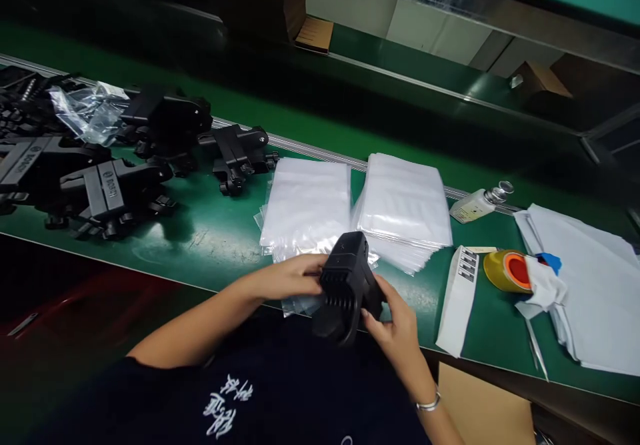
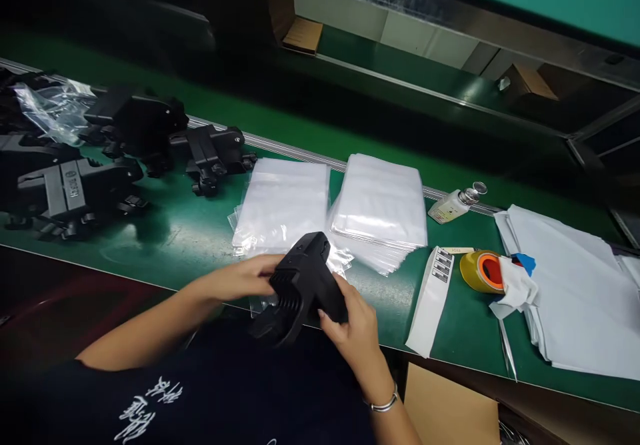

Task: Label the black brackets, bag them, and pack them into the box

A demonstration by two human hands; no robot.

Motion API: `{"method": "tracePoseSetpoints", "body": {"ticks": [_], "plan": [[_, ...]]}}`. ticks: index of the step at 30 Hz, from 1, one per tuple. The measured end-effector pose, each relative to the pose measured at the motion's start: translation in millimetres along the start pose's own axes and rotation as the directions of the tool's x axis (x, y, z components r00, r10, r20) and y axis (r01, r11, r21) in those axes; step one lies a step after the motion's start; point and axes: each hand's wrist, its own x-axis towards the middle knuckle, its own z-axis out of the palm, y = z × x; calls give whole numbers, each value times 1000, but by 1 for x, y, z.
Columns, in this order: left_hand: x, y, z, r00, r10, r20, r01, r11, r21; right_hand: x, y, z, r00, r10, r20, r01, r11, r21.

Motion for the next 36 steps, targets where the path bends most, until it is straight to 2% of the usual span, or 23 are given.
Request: {"method": "tracePoseSetpoints", "body": {"ticks": [1,2,4,6,8,10,11,13,15,16,18,20,22,24,25,26,27,29,31,33,36], "plan": [[0,2,-5,1000,-7,23,9,997,-72,3,1,-6,996,-84,-9,82,990,-113],[1,2,-8,1000,-5,-3,5,995,-104,6,1,-12,987,-158,7,156,964,-217],[7,-2,-9,987,10,-158,-18,999,-49,14,-1,-22,964,-255,74,265,898,-353],[14,-11,-5,942,54,-331,-42,998,41,21,0,-28,956,-272,110,294,890,-350],[18,-20,-2,893,119,-434,-86,992,94,25,5,-31,984,-174,43,179,962,-204],[17,-26,-1,865,202,-460,-141,976,165,26,16,-30,996,85,-21,-84,994,64],[15,-27,-2,856,240,-457,-154,964,218,25,22,-28,972,236,2,-231,947,223],[10,-28,-5,857,285,-430,-145,933,330,25,30,-25,883,448,138,-454,746,487],[4,-27,-6,852,319,-414,-133,898,420,25,33,-22,823,499,271,-542,548,637],[2,-27,-7,847,336,-411,-133,883,450,26,33,-22,814,500,295,-547,488,681],[-1,-27,-8,844,355,-402,-134,866,482,26,29,-24,818,472,330,-544,444,712],[-2,-28,-7,850,352,-392,-130,861,492,26,25,-26,838,428,338,-530,494,689],[0,-30,-6,853,331,-403,-126,880,457,25,22,-29,884,380,273,-466,658,592],[5,-32,-5,846,276,-456,-130,936,326,24,20,-30,959,259,116,-284,879,383],[7,-33,-5,849,220,-480,-124,967,223,24,20,-31,989,142,40,-147,957,251],[10,-34,-5,858,151,-490,-111,988,110,25,19,-32,1000,1,-14,1,993,122],[12,-35,-5,872,90,-482,-97,995,10,25,19,-34,990,-138,-36,139,990,15],[12,-33,-7,903,44,-427,-85,993,-77,26,21,-37,946,-325,-22,321,941,-104],[9,-29,-9,927,112,-357,-107,994,34,25,24,-39,936,-352,-10,346,926,-152],[3,-24,-12,934,237,-265,-164,949,270,22,30,-39,950,-310,-43,299,939,-168],[-5,-21,-16,908,412,-81,-288,750,596,16,37,-34,958,-262,-118,241,956,-167]]}}
